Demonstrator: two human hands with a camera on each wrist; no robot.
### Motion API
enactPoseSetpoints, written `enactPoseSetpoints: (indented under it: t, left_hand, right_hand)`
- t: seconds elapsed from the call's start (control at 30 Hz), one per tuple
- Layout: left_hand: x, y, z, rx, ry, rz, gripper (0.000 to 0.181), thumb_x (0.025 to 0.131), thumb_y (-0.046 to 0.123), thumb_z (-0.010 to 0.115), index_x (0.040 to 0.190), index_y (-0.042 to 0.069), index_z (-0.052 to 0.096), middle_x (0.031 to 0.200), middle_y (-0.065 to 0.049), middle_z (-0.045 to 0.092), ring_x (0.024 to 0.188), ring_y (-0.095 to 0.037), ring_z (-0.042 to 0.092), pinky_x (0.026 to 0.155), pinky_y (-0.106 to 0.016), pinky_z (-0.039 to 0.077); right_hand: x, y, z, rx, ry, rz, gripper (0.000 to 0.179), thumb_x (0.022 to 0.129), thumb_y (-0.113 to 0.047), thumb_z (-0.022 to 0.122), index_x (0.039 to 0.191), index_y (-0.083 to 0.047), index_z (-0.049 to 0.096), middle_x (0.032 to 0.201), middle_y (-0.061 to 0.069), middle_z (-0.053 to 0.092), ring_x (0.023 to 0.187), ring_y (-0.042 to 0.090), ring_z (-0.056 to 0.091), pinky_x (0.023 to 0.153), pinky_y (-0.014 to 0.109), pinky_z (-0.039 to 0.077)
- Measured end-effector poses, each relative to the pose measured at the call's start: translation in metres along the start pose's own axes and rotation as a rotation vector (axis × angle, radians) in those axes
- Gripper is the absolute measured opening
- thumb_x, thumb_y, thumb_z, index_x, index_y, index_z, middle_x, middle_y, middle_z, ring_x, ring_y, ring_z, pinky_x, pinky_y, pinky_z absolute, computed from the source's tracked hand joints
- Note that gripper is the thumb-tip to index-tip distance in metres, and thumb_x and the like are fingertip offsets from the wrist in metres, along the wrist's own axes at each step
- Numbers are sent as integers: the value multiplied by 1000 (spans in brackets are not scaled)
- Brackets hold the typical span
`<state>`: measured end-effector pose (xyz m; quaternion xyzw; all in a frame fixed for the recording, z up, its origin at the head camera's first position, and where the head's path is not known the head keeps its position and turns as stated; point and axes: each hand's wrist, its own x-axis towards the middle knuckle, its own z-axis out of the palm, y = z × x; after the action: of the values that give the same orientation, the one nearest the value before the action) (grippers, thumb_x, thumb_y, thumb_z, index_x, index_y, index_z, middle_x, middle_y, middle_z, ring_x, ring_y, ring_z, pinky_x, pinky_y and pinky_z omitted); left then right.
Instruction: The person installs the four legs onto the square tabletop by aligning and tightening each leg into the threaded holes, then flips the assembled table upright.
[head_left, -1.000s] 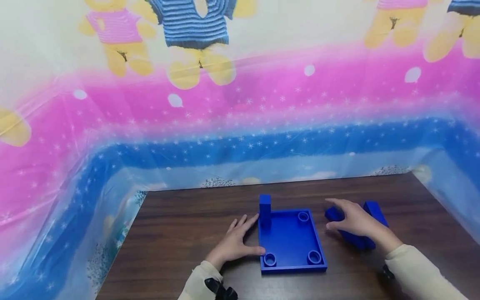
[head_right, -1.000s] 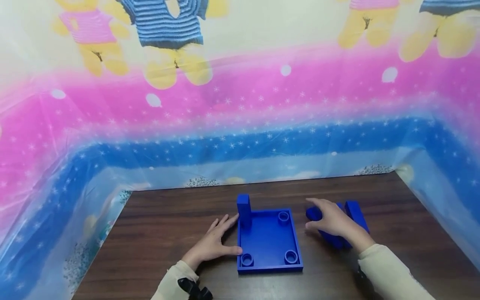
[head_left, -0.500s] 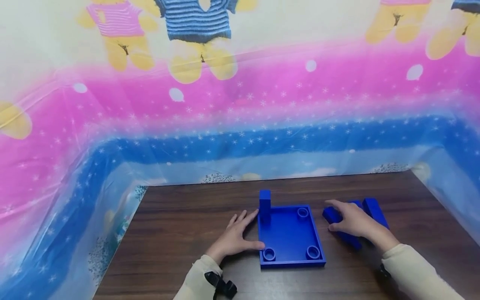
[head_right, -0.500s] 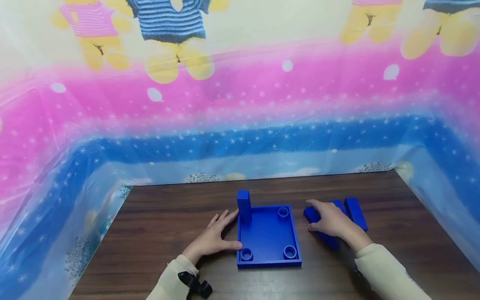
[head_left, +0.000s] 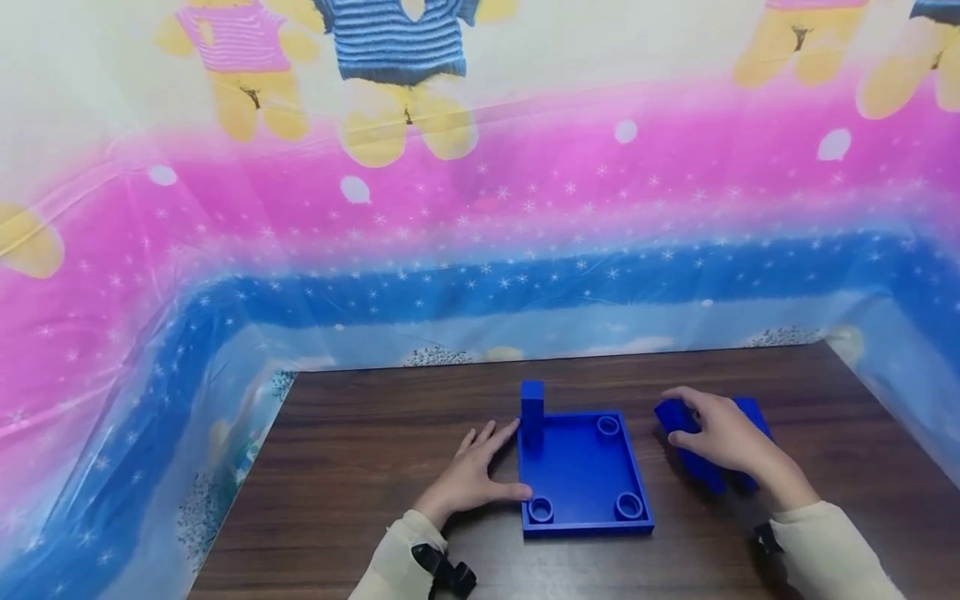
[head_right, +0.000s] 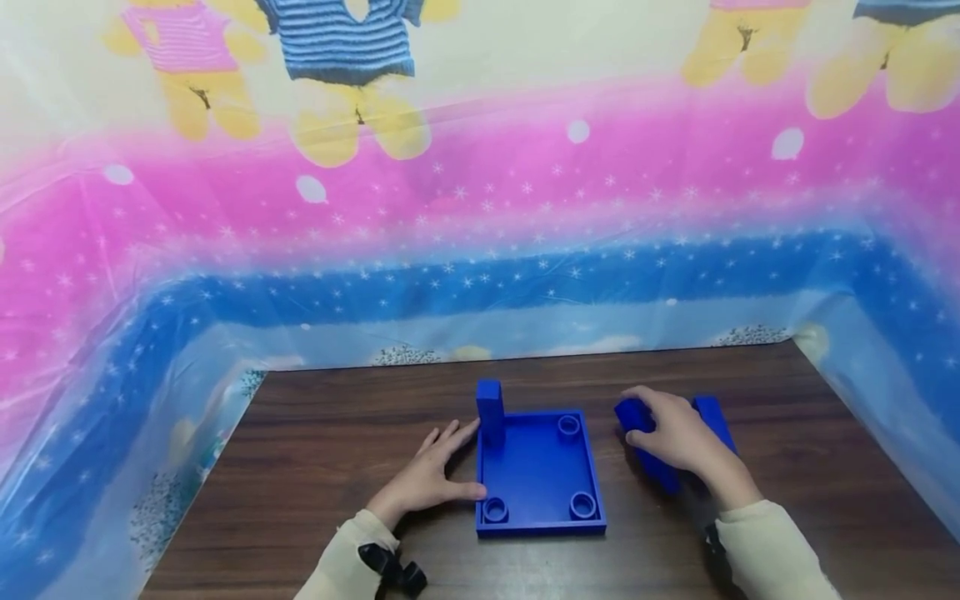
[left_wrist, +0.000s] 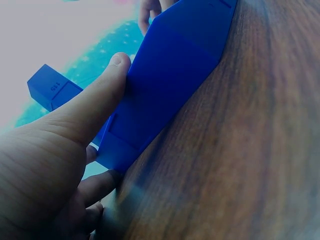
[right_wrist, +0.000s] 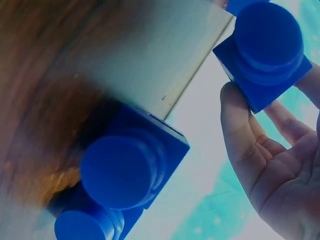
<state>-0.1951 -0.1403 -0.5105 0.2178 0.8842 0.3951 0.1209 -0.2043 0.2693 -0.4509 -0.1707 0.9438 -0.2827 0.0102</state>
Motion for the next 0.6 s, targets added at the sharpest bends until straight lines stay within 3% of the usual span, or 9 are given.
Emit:
enactPoseSetpoints:
  t: [0.3, 0.4, 0.5, 0.6]
  left_hand:
    - [1, -1, 2, -2, 1, -3, 105, 83, 58, 85, 168, 31, 31, 171, -10, 32, 162, -36, 11, 127, -64, 6]
    - [1, -2, 2, -7, 2, -5, 105, 83, 58, 85, 168, 31, 31, 171, -10, 32, 162, -36, 11, 127, -64, 6]
    - [1, -2, 2, -9, 1, -1, 105, 83, 59, 85, 168, 31, 31, 171, -10, 32, 162, -36, 11, 127, -64, 6]
    - [1, -2, 1, -5, 0, 4, 104, 84, 59, 85, 168, 31, 31, 171, -9, 32, 162, -36, 11, 127, -64, 6]
  right_hand:
    - [-4, -10, -7, 32, 124, -2, 70, 93, -15, 82, 151, 1, 45, 130, 31, 61, 111, 44, 65, 84, 59, 57]
    - [-6, -20, -8, 76, 149, -16, 75, 95, -18, 81, 155, 1, 40, 128, 29, 62, 88, 33, 67, 71, 47, 58]
    - [-8, -31, -8, 132, 170, -45, 78, 96, -19, 81, 157, -1, 37, 125, 26, 62, 65, 18, 58, 56, 34, 51]
    - [-8, -42, -6, 180, 180, -82, 76, 96, -17, 81, 158, -3, 37, 126, 22, 62, 72, 16, 61, 56, 30, 52]
